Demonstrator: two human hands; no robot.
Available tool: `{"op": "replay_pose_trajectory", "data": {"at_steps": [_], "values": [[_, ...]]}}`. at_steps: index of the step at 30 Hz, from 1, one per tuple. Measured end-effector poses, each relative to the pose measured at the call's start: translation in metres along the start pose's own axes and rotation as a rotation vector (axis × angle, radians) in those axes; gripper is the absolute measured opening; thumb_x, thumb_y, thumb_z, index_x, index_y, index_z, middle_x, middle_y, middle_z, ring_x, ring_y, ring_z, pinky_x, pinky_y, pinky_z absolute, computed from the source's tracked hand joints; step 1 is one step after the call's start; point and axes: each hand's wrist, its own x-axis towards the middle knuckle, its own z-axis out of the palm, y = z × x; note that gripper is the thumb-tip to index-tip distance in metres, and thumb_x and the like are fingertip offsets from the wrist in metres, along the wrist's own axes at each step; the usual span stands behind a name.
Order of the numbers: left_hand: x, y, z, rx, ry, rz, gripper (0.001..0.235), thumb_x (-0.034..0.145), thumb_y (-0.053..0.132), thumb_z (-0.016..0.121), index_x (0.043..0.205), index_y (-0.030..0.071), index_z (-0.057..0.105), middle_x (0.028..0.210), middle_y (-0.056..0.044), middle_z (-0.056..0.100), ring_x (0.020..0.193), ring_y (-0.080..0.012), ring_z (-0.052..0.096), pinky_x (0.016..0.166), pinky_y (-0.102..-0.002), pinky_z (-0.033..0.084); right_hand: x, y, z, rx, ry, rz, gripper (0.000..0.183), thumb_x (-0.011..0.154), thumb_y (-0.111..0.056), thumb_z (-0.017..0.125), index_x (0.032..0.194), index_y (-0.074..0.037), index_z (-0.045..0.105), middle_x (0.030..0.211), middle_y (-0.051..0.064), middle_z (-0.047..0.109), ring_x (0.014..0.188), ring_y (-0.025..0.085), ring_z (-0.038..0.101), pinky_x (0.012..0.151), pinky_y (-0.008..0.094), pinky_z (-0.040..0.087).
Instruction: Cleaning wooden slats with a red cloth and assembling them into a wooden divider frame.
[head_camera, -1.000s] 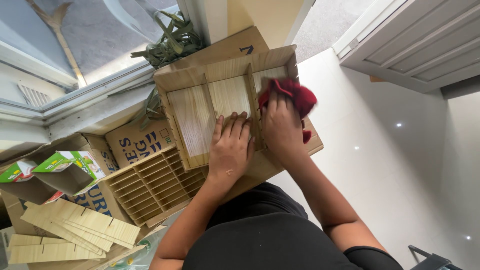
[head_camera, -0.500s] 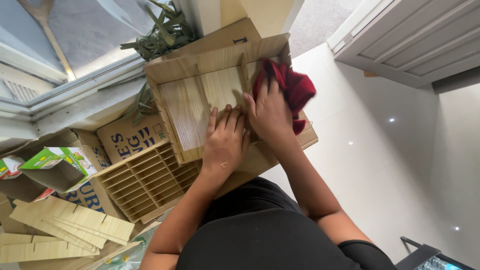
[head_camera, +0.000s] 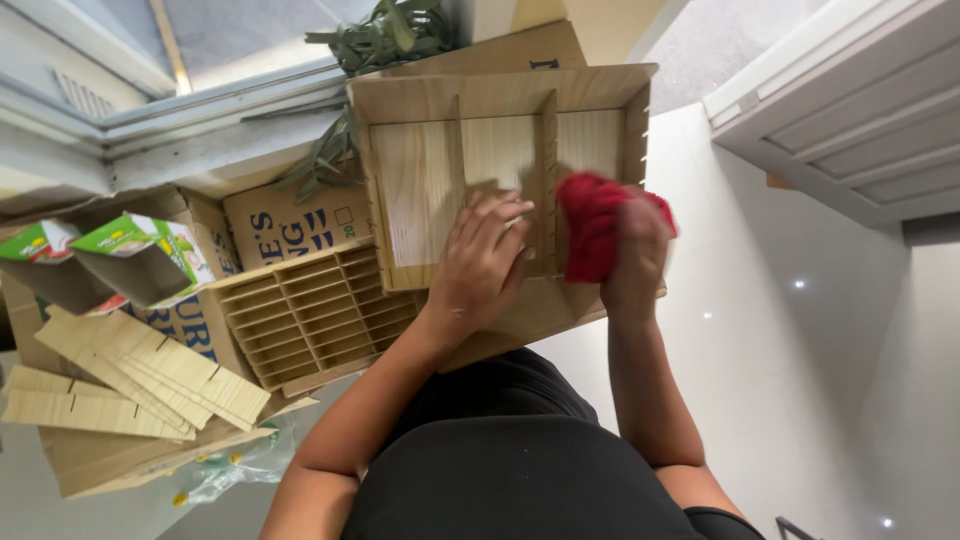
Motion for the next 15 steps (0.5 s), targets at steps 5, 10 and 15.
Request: {"op": "replay_pose_trajectory", "data": {"at_steps": [5, 10, 15], "values": [[-0.018, 0.001, -0.021, -0.288, 0.452, -0.204, 0.022, 0.09, -0.001, 0.067, 0.11, 0.003, 0.058, 0.106, -0.014, 0.057, 0.106, -0.0321, 0.056, 0.094, -0.047, 0.045, 0.025, -0.049, 0.054, 0.097, 0.039, -0.14, 0.036, 0.108, -0.021, 0.063, 0.138, -0.004, 0.052, 0.13, 0.012, 0.055, 0.12, 0.023, 0.059, 0.106, 0.037, 0.055], [-0.05, -0.011, 0.004, -0.419, 0.413, -0.318, 0.026, 0.09, -0.002, 0.063, 0.106, 0.002, 0.043, 0.101, -0.017, 0.049, 0.089, -0.0345, 0.057, 0.074, -0.044, 0.048, 0.044, -0.015, 0.133, -0.785, -0.159, -0.24, 0.065, 0.083, -0.026, 0.079, 0.129, 0.007, 0.048, 0.126, 0.027, 0.053, 0.117, 0.044, 0.053, 0.098, 0.045, 0.051], [-0.058, -0.017, 0.007, -0.344, 0.35, -0.166, 0.03, 0.082, -0.001, 0.066, 0.103, 0.002, 0.045, 0.094, -0.016, 0.049, 0.075, -0.0341, 0.058, 0.064, -0.043, 0.048, 0.059, -0.028, 0.132, -0.83, -0.171, 0.081, 0.042, 0.086, -0.028, 0.075, 0.114, -0.001, 0.06, 0.109, 0.025, 0.067, 0.099, 0.047, 0.065, 0.083, 0.053, 0.053]]}}
